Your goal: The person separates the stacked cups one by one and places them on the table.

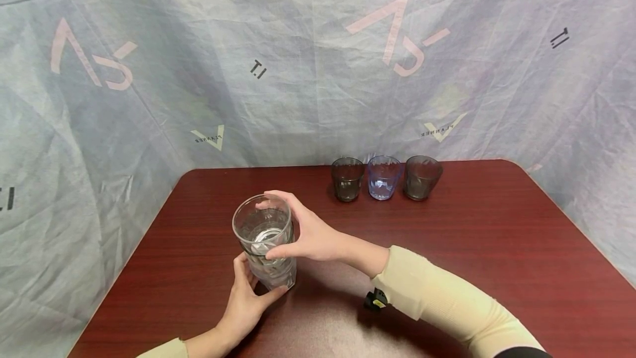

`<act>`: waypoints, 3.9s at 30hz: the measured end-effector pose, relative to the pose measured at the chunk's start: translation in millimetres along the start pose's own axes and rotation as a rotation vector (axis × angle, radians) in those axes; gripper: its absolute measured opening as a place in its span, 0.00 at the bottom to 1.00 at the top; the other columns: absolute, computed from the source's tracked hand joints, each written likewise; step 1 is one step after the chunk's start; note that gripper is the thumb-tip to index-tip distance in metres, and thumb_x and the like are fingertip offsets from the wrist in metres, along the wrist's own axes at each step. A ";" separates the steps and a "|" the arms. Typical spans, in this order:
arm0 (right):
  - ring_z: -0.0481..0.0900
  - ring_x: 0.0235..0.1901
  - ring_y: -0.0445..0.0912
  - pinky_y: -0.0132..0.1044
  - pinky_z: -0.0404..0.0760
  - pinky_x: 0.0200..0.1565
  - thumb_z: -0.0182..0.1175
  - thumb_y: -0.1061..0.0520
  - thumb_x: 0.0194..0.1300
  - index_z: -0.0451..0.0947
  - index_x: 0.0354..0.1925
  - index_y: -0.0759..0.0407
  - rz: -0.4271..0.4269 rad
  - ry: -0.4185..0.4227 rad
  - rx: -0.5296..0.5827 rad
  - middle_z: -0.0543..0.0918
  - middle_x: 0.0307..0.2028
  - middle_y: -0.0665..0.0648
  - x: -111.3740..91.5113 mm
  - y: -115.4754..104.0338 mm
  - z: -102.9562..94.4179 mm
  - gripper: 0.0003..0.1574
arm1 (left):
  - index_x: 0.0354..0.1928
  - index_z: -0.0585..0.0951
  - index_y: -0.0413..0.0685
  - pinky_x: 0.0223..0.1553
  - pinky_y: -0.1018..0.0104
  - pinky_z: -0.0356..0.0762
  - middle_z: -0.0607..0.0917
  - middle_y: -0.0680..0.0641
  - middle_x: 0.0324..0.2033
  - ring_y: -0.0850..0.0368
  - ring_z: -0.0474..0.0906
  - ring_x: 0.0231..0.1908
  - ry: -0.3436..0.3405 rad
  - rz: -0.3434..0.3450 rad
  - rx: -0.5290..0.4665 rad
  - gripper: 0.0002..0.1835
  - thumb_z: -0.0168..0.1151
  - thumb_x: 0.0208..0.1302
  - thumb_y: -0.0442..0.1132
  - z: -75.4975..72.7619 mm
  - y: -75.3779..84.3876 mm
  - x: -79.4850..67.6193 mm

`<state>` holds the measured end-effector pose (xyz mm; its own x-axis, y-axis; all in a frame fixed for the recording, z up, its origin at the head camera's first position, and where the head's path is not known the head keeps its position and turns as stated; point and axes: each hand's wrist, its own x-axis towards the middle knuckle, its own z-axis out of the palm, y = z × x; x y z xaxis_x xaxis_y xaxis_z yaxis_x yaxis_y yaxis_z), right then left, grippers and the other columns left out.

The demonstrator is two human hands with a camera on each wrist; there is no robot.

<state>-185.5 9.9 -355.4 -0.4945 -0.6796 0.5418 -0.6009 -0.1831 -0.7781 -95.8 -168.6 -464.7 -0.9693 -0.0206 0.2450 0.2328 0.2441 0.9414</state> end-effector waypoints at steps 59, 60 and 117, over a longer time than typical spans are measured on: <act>0.63 0.66 0.53 0.58 0.65 0.60 0.66 0.81 0.49 0.47 0.68 0.65 0.104 0.576 -0.069 0.65 0.66 0.65 -55.5 10.2 -88.4 0.56 | 0.63 0.55 0.39 0.58 0.82 0.62 0.71 0.44 0.56 0.71 0.67 0.58 0.026 0.044 -0.033 0.51 0.79 0.41 0.26 1.8 -0.5 -2.0; 0.63 0.67 0.54 0.58 0.65 0.60 0.66 0.81 0.49 0.47 0.68 0.65 0.110 0.574 -0.079 0.65 0.66 0.65 -58.7 13.1 -90.0 0.56 | 0.63 0.55 0.39 0.58 0.82 0.62 0.72 0.43 0.56 0.71 0.68 0.58 0.024 0.043 -0.031 0.51 0.79 0.41 0.26 1.8 -0.9 -2.0; 0.68 0.61 0.62 0.55 0.65 0.61 0.77 0.64 0.48 0.47 0.68 0.66 0.460 0.445 -0.332 0.67 0.63 0.71 -104.2 73.1 -89.2 0.61 | 0.64 0.54 0.41 0.58 0.82 0.62 0.72 0.44 0.57 0.69 0.68 0.59 0.004 0.051 -0.023 0.50 0.78 0.44 0.28 1.0 0.8 -2.4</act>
<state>-234.0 130.7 -440.5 -0.9098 -0.2692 0.3159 -0.3947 0.3257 -0.8591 -93.4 -167.4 -464.7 -0.9557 -0.0129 0.2940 0.2839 0.2230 0.9326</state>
